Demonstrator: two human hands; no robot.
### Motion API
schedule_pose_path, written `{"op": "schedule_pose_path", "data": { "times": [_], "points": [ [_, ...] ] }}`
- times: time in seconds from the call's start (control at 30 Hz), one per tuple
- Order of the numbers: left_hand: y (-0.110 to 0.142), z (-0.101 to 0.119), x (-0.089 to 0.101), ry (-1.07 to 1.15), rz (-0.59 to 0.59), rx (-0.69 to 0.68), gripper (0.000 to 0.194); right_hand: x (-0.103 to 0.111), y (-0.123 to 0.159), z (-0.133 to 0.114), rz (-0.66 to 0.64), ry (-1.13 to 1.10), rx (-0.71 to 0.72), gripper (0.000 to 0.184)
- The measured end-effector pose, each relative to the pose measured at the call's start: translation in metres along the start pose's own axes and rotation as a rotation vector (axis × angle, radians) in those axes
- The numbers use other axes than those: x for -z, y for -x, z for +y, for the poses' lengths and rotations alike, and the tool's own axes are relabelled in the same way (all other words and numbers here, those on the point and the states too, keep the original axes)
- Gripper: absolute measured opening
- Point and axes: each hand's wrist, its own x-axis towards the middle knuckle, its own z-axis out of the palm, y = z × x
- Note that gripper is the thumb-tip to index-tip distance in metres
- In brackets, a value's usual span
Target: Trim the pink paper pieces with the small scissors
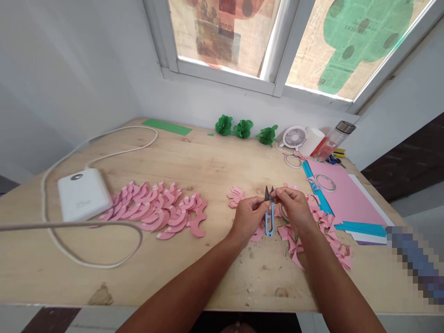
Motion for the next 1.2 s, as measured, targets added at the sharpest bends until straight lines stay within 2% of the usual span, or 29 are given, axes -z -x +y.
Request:
{"op": "schedule_pose_path", "data": {
  "times": [0.23,0.37,0.57,0.67,0.8,0.93,1.13,1.2],
  "points": [
    [0.000,0.004,0.000,0.045,0.116,-0.004,0.017,0.033,-0.007,-0.009,0.186,0.319,-0.004,0.024],
    [0.000,0.002,0.000,0.033,0.097,-0.014,0.016,0.047,-0.013,0.004,0.172,0.567,-0.060,0.028],
    [0.000,0.000,0.002,-0.119,0.049,-0.074,0.014,0.049,-0.016,0.012,0.184,1.153,0.033,0.029],
    [0.001,-0.001,0.003,-0.219,0.037,-0.124,0.015,0.046,-0.015,0.008,0.236,1.325,0.031,0.028],
    [0.004,0.002,0.005,-0.410,0.028,-0.239,0.020,0.041,-0.013,0.005,0.286,1.357,0.073,0.027],
    [0.005,0.014,0.012,-0.641,0.005,-0.318,0.020,0.037,-0.012,0.008,0.302,1.302,0.190,0.025],
    [0.014,0.030,0.044,-1.127,-0.027,-0.393,0.018,0.036,-0.014,0.014,0.267,1.199,0.332,0.024],
    [0.020,0.029,0.057,-1.312,-0.087,-0.409,0.017,0.036,-0.014,0.015,0.263,1.169,0.370,0.024]
  ]
}}
